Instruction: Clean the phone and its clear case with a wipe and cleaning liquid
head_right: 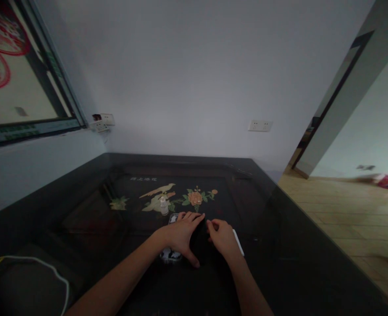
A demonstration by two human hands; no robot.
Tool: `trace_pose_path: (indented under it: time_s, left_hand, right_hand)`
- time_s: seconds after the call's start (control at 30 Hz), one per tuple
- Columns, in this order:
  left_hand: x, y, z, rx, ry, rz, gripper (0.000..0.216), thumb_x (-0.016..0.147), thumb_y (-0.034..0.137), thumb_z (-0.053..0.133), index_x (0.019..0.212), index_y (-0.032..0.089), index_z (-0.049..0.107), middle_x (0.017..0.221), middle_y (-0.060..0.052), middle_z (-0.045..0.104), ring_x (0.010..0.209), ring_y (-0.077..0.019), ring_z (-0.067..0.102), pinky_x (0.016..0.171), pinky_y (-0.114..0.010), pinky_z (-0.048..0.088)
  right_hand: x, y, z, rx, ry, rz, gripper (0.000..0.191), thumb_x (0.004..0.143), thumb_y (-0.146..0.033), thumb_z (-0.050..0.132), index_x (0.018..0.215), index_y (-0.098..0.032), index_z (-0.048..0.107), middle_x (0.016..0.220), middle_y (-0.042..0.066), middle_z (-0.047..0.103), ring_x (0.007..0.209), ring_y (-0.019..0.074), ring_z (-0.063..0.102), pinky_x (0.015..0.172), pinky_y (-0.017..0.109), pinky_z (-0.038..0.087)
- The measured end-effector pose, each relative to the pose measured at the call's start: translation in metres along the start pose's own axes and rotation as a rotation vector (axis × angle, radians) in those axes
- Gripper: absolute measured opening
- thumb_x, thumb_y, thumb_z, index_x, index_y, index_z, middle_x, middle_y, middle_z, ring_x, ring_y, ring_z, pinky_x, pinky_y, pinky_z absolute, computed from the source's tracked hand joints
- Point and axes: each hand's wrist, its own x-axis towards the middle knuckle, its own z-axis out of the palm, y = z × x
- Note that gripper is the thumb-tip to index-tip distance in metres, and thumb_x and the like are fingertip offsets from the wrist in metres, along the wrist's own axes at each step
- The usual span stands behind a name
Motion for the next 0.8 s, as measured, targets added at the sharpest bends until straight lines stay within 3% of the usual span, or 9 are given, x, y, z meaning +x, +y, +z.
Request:
trace_pose_path:
  time_s: [0.23,0.33,0.43,0.53,0.6,0.63,0.67,0.73,0.8]
  left_hand:
    - [-0.005,0.001,-0.001,-0.039,-0.022,-0.004,0.148,0.047,0.085,0.077,0.162,0.016,0.016,0.164,-0.024,0.025,0.151,-0.0459,0.021,0.121,-0.064,0.010]
    - [-0.014,0.006,-0.010,-0.112,0.057,0.008,0.140,0.045,0.080,0.082,0.160,0.021,0.027,0.165,-0.019,0.024,0.151,-0.0447,0.020,0.122,-0.062,0.014]
    - [-0.028,0.007,-0.029,-0.241,0.291,0.034,0.105,0.053,0.071,0.087,0.142,0.028,0.051,0.150,-0.013,0.048,0.139,-0.0368,0.042,0.117,-0.052,0.033]
    - [-0.041,-0.007,-0.044,-0.358,0.648,-0.063,0.043,0.089,0.058,0.065,0.115,0.024,0.060,0.111,-0.008,0.065,0.105,-0.0234,0.062,0.096,-0.040,0.049]
    - [-0.048,-0.027,-0.045,-0.344,0.996,-0.238,0.032,0.097,0.051,0.054,0.108,0.021,0.055,0.099,-0.006,0.062,0.092,-0.0203,0.062,0.088,-0.037,0.051]
    - [-0.051,-0.039,-0.042,-0.301,1.130,-0.337,0.032,0.097,0.049,0.054,0.112,0.020,0.053,0.104,-0.007,0.060,0.096,-0.0209,0.061,0.090,-0.038,0.051]
    - [-0.053,-0.051,-0.038,-0.240,1.184,-0.416,0.037,0.094,0.048,0.059,0.118,0.020,0.052,0.111,-0.009,0.058,0.102,-0.0225,0.060,0.094,-0.040,0.050]
    - [-0.056,-0.071,-0.027,-0.138,1.113,-0.494,0.054,0.084,0.047,0.072,0.125,0.019,0.049,0.123,-0.012,0.055,0.115,-0.0270,0.056,0.102,-0.045,0.047]
    - [-0.056,-0.085,-0.018,-0.125,0.937,-0.500,0.058,0.077,0.045,0.078,0.123,0.020,0.053,0.125,-0.011,0.056,0.122,-0.0296,0.054,0.106,-0.048,0.044]
  right_hand:
    - [-0.002,-0.003,-0.001,-0.034,0.015,0.012,0.033,0.097,-0.046,0.051,0.083,-0.022,0.071,0.078,0.003,0.079,0.055,0.0154,0.071,0.055,0.023,0.047]
    - [-0.002,-0.002,-0.001,-0.001,0.035,-0.007,0.034,0.096,-0.048,0.052,0.081,-0.023,0.070,0.076,0.003,0.078,0.053,0.0168,0.070,0.056,0.026,0.048]
    - [-0.003,-0.003,-0.001,0.034,0.058,-0.012,0.035,0.095,-0.050,0.053,0.082,-0.023,0.069,0.074,0.004,0.076,0.052,0.0181,0.070,0.054,0.027,0.049]
    - [-0.004,-0.007,-0.002,0.060,0.091,-0.016,0.036,0.094,-0.053,0.052,0.084,-0.022,0.069,0.073,0.003,0.074,0.050,0.0173,0.068,0.053,0.027,0.048]
    - [-0.005,-0.011,-0.002,0.096,0.110,-0.038,0.037,0.094,-0.054,0.051,0.086,-0.022,0.068,0.070,0.001,0.071,0.049,0.0161,0.065,0.052,0.027,0.048]
    - [-0.006,-0.012,-0.002,0.125,0.111,-0.055,0.038,0.094,-0.055,0.050,0.087,-0.022,0.068,0.070,0.001,0.070,0.049,0.0157,0.064,0.051,0.026,0.047]
    - [-0.006,-0.014,-0.001,0.159,0.108,-0.073,0.039,0.094,-0.056,0.050,0.089,-0.022,0.068,0.069,0.000,0.068,0.049,0.0155,0.062,0.051,0.026,0.047]
    - [-0.008,-0.018,-0.001,0.227,0.101,-0.111,0.040,0.093,-0.058,0.051,0.093,-0.021,0.067,0.068,-0.001,0.065,0.049,0.0153,0.061,0.050,0.026,0.046]
    - [-0.009,-0.021,0.000,0.281,0.102,-0.141,0.041,0.093,-0.059,0.052,0.096,-0.021,0.067,0.069,-0.001,0.062,0.050,0.0150,0.059,0.049,0.026,0.045]
